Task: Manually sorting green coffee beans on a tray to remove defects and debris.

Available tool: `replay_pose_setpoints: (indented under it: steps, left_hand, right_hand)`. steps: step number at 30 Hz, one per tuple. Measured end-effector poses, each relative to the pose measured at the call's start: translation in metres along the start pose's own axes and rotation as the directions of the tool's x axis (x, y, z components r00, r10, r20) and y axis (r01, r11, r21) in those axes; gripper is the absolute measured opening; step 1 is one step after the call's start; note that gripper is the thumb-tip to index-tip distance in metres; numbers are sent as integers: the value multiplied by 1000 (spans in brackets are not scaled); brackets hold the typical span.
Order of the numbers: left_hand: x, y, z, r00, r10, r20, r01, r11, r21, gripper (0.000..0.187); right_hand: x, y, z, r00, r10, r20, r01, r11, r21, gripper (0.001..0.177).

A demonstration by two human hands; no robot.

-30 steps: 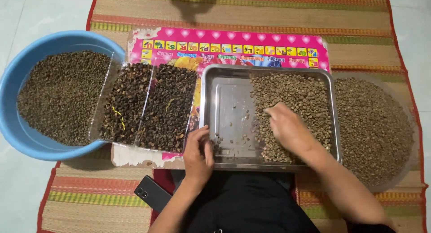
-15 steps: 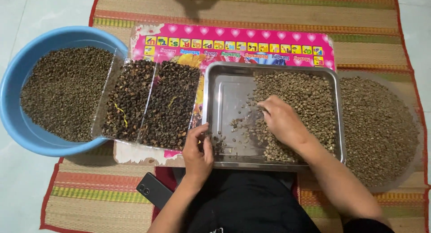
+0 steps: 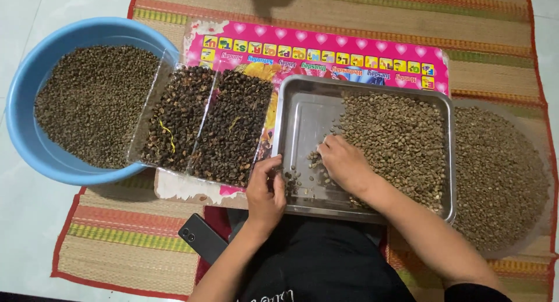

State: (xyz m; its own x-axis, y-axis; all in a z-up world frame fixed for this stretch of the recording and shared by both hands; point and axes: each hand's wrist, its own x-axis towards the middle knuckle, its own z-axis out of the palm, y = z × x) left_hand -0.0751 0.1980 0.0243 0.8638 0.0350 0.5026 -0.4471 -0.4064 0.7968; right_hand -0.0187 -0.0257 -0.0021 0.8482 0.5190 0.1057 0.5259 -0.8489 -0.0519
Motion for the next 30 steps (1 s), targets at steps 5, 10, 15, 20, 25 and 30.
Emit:
replay_pose_setpoints:
  steps: [5,10,15,20,25,30]
  left_hand:
    - [-2,-1,-1,1000,2,5,-2,1000,8,21]
    - [-4,-2,0,1000,2,25,-2,1000,10,21]
    - [-3,2,1,1000,19,21,-19,1000,5,23]
    - [-11,-8,8,995,93,30,-95,992,87,25]
    - [-12,-4,9,991,120,51,-125,987,98,26]
    - [-13,-5,9,990,130,44,-135,981,137,26]
  right_hand:
    - [10,18,26,991,52,126,-61,996,65,8]
    - [12,18,8,979,98,182,-118,988,103,10]
    - [11,18,-26,958,102,269,-211,885,414,16]
    - [9,22,7,979,-30,202,-30,956,292,10]
    - [16,13,7,972,-231,49,232,973,-5,20]
    - [9,21,5,975,66,212,-193,726,660,16]
